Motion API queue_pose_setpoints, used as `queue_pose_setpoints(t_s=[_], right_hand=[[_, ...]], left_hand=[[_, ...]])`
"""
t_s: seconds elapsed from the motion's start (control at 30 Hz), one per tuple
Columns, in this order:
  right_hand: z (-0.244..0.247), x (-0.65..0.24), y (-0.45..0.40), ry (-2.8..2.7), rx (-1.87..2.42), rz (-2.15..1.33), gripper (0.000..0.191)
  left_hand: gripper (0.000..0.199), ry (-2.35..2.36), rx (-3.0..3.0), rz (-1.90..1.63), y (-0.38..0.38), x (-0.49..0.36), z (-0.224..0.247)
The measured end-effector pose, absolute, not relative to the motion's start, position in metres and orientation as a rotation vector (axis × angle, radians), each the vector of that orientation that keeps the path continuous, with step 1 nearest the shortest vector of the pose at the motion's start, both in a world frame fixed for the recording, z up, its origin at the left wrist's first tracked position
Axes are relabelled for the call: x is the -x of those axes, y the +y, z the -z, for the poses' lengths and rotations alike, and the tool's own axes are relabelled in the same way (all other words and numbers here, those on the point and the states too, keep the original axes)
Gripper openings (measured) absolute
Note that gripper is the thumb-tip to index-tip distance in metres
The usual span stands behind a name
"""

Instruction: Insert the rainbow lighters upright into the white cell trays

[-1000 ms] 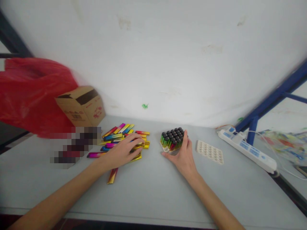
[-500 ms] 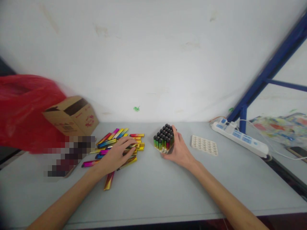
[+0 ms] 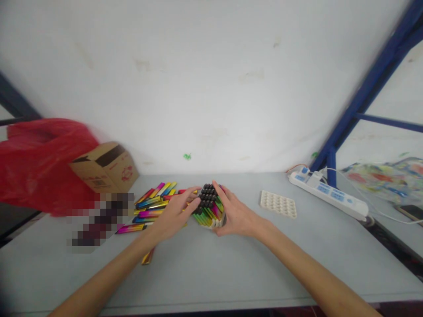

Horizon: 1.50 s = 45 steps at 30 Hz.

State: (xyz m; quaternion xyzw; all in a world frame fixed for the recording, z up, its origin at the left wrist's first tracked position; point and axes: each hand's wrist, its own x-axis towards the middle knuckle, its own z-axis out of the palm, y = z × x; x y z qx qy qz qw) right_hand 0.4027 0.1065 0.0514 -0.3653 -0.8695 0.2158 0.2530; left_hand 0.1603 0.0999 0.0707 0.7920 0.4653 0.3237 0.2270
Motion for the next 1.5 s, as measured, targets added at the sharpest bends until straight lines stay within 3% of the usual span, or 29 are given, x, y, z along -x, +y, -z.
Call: queue_pose_setpoints(t_s=[0.2,0.43,0.57,0.7,0.8,0.97,1.2,1.33,1.5], right_hand=[[-0.057,-0.393,0.111,-2.355,0.928,-0.589,0.134],[-0.065,-0.381,0.116,-2.329,0.849,-0.571,0.134],[-0.041,-0.384,0.119,-2.199,0.872,-0.671,0.129],[-0.010,-0.386,0.121,-1.952,0.902,-0.968,0.139],[0.001,-0.382,0.119,-1.990,0.881,-0.925,0.145],[-0.006,-0.371,0.116,-2.039,0.895,-0.655,0.134],[-0.035,-0.346,0.127,-2.029,0.850,-0.641,0.123],[-0.048,-0.322,0.132,-2.056,0.780,-0.648,0.107],[-0.053,-0.298,0.131,-2.128,0.759,-0.634,0.108]], left_hand=[[0.069,1.477,-2.065,-0.739,0.111,-0.174,-0.086],[0.066,1.522,-2.093,-0.631,0.114,-0.173,-0.095],[0.053,1.508,-2.050,-0.748,0.115,-0.170,-0.088],[0.052,1.493,-2.015,-0.864,0.117,-0.168,-0.080],[0.050,1.486,-2.059,-0.876,0.117,-0.170,-0.078],[0.051,1.548,-2.103,-0.829,0.110,-0.173,-0.085],[0.056,1.589,-1.955,-0.918,0.114,-0.146,-0.093],[0.056,1.674,-1.890,-0.950,0.115,-0.124,-0.087],[0.051,1.800,-1.869,-0.939,0.105,-0.105,-0.085]])
